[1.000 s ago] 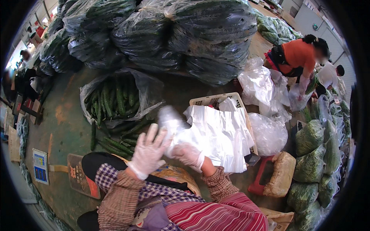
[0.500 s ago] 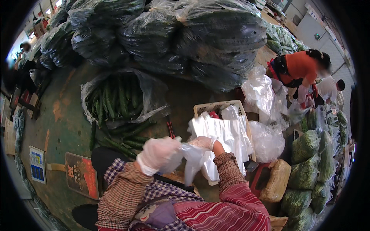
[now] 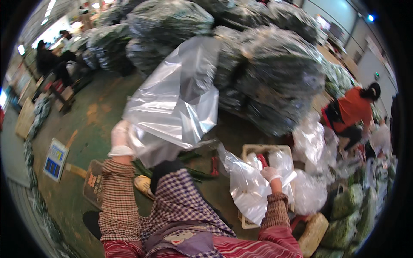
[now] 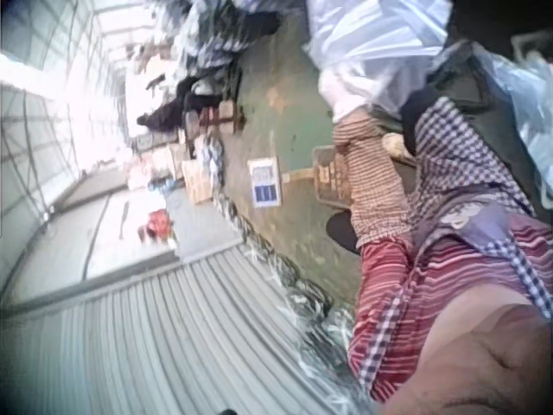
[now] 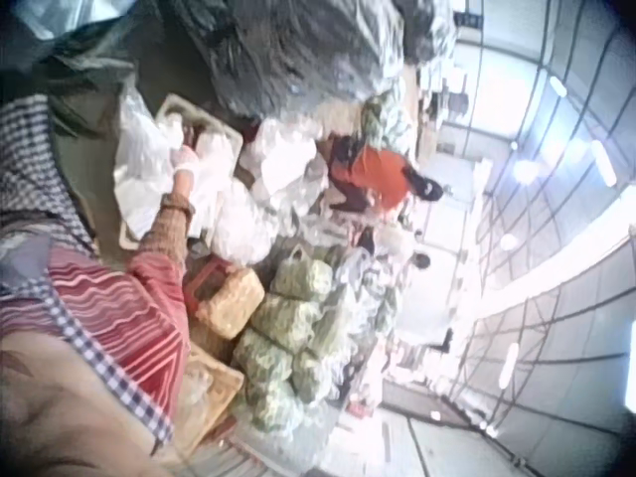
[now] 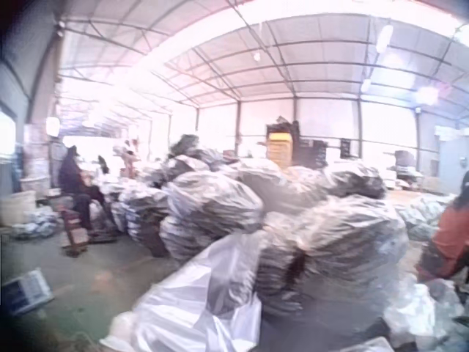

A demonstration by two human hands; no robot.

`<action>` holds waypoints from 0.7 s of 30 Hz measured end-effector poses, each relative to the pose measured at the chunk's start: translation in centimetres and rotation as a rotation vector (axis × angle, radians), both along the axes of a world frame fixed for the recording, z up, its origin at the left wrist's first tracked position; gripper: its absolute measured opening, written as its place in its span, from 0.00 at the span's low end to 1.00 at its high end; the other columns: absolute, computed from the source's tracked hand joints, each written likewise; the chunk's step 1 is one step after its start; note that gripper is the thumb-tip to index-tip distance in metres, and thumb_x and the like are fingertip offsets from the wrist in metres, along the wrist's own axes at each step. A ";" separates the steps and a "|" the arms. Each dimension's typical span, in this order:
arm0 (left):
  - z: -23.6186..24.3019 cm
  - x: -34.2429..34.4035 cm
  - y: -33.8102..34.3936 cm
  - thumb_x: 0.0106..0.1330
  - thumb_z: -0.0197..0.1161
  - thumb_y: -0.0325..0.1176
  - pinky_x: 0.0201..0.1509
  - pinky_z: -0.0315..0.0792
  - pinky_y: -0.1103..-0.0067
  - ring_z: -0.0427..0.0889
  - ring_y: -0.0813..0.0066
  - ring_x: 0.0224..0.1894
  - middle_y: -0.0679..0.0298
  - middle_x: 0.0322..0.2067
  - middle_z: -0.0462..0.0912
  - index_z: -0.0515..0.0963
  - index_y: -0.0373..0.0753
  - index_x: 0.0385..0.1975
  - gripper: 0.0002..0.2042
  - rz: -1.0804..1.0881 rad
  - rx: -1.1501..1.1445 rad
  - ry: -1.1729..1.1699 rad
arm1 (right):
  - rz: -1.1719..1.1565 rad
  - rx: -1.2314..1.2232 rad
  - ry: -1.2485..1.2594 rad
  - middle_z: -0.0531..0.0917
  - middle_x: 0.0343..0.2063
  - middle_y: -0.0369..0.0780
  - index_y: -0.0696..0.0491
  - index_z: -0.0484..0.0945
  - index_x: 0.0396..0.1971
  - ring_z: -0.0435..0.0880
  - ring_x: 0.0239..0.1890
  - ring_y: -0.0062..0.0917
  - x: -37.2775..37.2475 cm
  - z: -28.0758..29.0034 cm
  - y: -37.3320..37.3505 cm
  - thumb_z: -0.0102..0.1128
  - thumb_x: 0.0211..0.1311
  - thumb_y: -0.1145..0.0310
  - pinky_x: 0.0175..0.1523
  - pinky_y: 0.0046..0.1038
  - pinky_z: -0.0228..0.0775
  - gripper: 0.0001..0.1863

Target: The person puts produce into plastic bags and weighs them on a scale before tying the bags and placing them on a stack.

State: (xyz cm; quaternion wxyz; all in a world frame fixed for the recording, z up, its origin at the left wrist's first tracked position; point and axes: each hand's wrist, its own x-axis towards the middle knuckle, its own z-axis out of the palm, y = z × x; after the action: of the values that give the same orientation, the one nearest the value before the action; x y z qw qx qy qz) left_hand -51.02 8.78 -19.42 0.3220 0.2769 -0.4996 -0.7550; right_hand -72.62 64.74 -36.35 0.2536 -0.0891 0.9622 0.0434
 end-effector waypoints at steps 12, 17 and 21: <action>4.1 20.2 0.9 0.64 0.52 0.28 0.33 0.72 0.82 0.76 0.79 0.28 0.63 0.28 0.80 0.77 0.32 0.28 0.08 0.126 0.137 -0.029 | 0.762 -1.473 -1.033 0.76 0.48 0.41 0.56 0.66 0.58 0.75 0.50 0.30 15.2 19.3 -36.5 0.49 0.63 0.46 0.46 0.28 0.71 0.32; 4.5 28.0 -0.5 0.61 0.54 0.28 0.31 0.72 0.81 0.77 0.78 0.27 0.64 0.26 0.79 0.76 0.32 0.25 0.07 0.245 -0.162 -0.203 | -0.046 -1.851 -1.461 0.70 0.55 0.46 0.55 0.61 0.60 0.69 0.58 0.35 22.0 15.1 -43.0 0.53 0.58 0.44 0.58 0.33 0.66 0.37; 3.6 31.0 -0.7 0.60 0.58 0.28 0.28 0.70 0.83 0.75 0.81 0.23 0.67 0.21 0.77 0.77 0.34 0.23 0.06 0.334 0.042 -0.262 | 0.966 -1.603 -0.820 0.71 0.54 0.45 0.60 0.67 0.56 0.68 0.58 0.31 28.4 11.5 -45.8 0.50 0.64 0.60 0.63 0.30 0.58 0.25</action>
State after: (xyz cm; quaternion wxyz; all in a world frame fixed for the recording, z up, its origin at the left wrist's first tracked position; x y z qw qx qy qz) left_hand -20.00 8.09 -15.80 0.3691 0.4584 -0.4687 -0.6588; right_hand -44.24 18.91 -24.84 0.3845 -0.6192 0.4084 -0.5495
